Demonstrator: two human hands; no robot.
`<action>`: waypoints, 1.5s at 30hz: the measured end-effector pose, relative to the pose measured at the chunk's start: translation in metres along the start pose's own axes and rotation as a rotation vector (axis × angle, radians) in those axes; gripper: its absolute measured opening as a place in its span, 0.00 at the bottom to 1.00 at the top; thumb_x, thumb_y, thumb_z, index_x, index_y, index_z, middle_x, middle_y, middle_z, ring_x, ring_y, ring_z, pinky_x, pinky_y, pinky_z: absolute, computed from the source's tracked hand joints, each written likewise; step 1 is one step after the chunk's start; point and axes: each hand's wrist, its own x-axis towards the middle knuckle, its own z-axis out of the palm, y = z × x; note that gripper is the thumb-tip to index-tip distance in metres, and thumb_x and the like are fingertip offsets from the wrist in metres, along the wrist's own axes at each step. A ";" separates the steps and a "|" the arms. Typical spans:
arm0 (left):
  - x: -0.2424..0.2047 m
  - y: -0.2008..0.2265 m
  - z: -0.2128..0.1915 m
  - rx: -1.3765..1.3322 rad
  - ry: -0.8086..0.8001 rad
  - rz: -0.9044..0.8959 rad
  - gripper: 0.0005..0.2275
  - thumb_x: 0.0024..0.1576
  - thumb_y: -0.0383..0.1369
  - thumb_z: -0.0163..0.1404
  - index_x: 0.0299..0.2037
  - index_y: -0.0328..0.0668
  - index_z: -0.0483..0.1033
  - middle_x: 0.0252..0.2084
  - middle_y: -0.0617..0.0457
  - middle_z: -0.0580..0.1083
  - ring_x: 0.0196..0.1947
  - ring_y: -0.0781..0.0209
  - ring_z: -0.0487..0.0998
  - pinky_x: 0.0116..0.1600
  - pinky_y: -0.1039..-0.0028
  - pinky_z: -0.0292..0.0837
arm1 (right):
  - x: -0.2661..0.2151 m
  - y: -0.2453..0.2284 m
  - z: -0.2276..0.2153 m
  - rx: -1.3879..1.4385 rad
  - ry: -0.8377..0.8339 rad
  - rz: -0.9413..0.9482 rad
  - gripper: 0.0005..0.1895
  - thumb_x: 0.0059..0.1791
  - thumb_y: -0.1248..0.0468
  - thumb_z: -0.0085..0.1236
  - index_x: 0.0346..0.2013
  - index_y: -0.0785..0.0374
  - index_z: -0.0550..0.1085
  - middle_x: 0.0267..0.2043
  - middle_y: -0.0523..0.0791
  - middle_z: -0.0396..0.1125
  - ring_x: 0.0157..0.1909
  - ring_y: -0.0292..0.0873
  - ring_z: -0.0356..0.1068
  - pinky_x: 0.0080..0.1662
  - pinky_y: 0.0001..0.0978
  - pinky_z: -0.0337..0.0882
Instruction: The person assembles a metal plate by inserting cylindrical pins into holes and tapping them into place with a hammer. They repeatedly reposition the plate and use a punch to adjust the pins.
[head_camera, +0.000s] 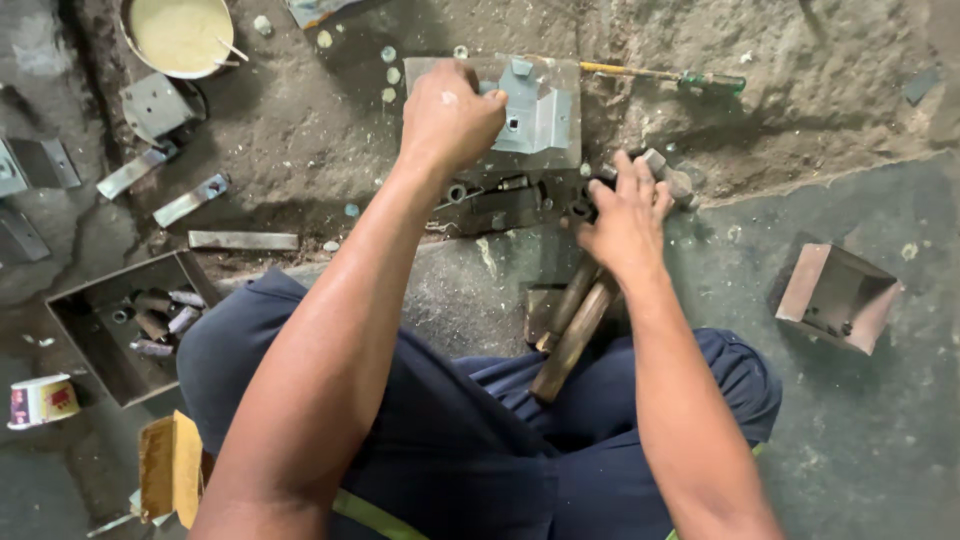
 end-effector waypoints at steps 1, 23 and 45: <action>0.000 0.000 0.000 0.001 0.010 0.015 0.15 0.48 0.40 0.56 0.34 0.31 0.80 0.38 0.33 0.78 0.44 0.37 0.79 0.50 0.56 0.73 | 0.002 -0.002 0.002 -0.023 -0.008 -0.007 0.31 0.35 0.51 0.75 0.49 0.62 0.79 0.72 0.59 0.54 0.74 0.62 0.47 0.67 0.66 0.45; 0.003 -0.001 0.002 0.041 -0.006 0.049 0.14 0.48 0.39 0.55 0.31 0.31 0.81 0.34 0.32 0.79 0.40 0.38 0.81 0.49 0.58 0.75 | 0.007 -0.029 -0.058 1.904 0.172 0.249 0.13 0.47 0.76 0.58 0.45 0.64 0.77 0.43 0.46 0.73 0.43 0.41 0.75 0.48 0.37 0.80; 0.005 -0.001 0.004 0.000 0.041 0.032 0.15 0.47 0.39 0.57 0.33 0.30 0.79 0.37 0.31 0.78 0.43 0.36 0.80 0.50 0.56 0.73 | -0.006 -0.111 0.014 0.252 0.013 -0.125 0.24 0.47 0.46 0.66 0.40 0.66 0.80 0.34 0.56 0.72 0.33 0.58 0.74 0.37 0.47 0.74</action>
